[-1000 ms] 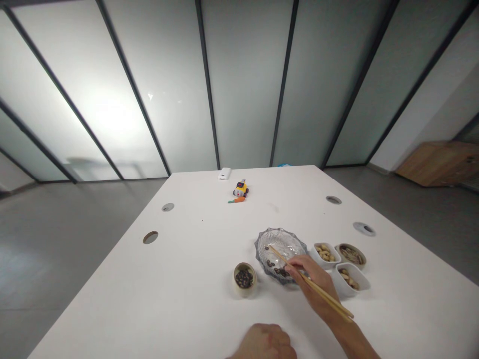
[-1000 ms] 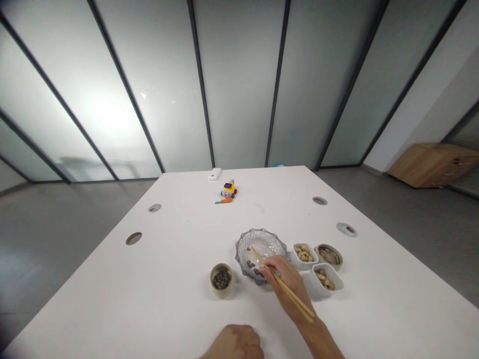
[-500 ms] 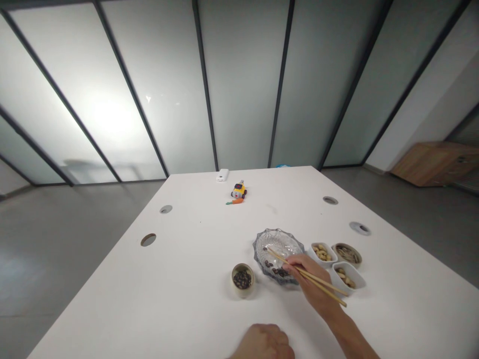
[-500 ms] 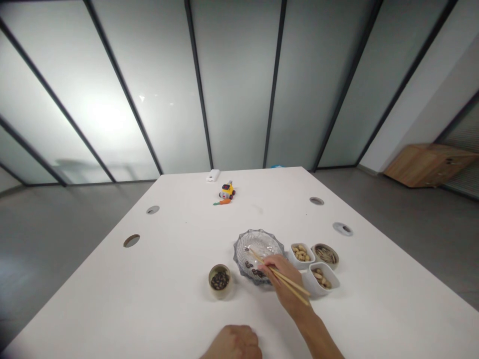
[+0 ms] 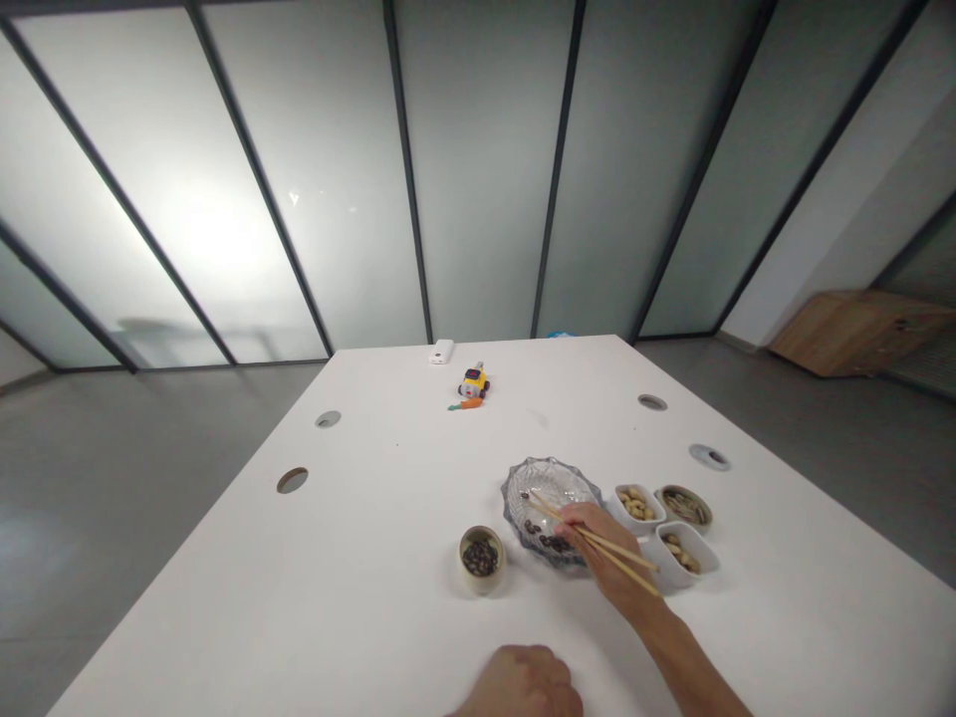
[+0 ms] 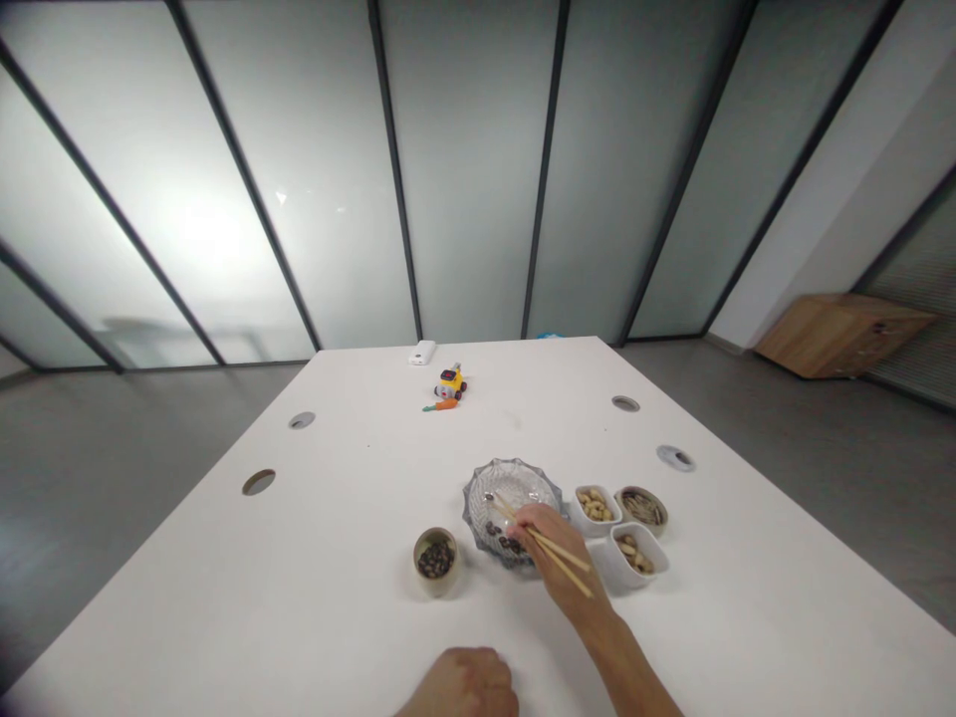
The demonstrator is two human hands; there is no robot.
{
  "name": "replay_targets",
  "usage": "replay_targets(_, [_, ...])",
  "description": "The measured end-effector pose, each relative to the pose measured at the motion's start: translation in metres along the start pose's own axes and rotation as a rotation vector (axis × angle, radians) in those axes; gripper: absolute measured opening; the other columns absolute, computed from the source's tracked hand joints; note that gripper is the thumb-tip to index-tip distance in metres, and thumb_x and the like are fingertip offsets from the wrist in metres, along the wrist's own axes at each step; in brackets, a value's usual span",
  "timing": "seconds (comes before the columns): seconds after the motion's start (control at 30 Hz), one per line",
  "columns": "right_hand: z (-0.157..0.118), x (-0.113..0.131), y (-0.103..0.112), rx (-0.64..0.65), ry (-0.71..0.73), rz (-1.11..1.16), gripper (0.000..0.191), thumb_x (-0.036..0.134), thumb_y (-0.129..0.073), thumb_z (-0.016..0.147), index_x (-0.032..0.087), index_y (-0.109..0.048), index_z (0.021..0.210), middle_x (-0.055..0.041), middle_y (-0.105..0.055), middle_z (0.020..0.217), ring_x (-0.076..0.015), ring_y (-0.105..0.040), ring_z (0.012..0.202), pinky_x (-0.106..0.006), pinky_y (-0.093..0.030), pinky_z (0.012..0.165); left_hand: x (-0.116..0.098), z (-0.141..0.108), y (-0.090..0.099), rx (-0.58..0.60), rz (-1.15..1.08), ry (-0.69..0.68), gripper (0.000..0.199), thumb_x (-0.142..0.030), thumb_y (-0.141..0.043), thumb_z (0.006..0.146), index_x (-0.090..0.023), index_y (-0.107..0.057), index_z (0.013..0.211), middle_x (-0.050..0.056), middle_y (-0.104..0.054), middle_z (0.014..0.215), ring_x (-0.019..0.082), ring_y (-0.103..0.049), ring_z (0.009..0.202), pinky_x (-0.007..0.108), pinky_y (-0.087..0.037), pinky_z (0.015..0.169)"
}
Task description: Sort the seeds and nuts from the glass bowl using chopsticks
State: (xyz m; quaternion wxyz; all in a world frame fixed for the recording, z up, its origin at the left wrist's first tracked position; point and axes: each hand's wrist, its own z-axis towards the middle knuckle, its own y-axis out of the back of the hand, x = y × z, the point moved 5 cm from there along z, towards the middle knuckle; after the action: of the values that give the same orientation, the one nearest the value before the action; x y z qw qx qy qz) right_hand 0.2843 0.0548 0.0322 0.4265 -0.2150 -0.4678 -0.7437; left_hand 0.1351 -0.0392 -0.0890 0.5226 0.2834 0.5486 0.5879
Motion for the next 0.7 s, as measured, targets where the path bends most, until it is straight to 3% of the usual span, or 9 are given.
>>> replay_targets(0.2, [0.0039,0.0038,-0.0021,0.058,-0.018,-0.033,0.034,0.049,-0.052,0.103,0.024,-0.069,0.087,-0.0028,-0.072,0.088,-0.02,-0.067,0.084,-0.032,-0.055,0.079,0.0007,0.0006,-0.0006,-0.022,0.036,0.003,0.042,-0.051,-0.066,0.1,-0.021,-0.06,0.071,-0.004,-0.062,0.063,0.013,-0.054,0.059,0.026,-0.034,0.05])
replay_targets(0.4, [0.0037,0.004,-0.0052,0.047,0.034,-0.02,0.034,0.048,-0.052,0.103,0.024,-0.069,0.086,-0.0035,-0.073,0.089,-0.0208,-0.068,0.085,-0.033,-0.056,0.08,0.0016,0.0017,-0.0044,-0.035,0.072,0.017,0.045,-0.05,-0.07,0.097,-0.021,-0.058,0.065,-0.004,-0.06,0.061,0.013,-0.054,0.056,0.027,-0.031,0.046])
replay_targets(0.7, [0.0028,0.0032,-0.0048,0.026,0.063,-0.046,0.032,0.046,-0.051,0.104,0.024,-0.066,0.087,-0.0027,-0.07,0.086,-0.0199,-0.065,0.083,-0.032,-0.055,0.079,-0.0001,0.0027,0.0004,-0.015,0.104,-0.012,0.049,-0.055,-0.061,0.102,-0.02,-0.056,0.067,-0.004,-0.059,0.061,0.012,-0.055,0.058,0.025,-0.032,0.047])
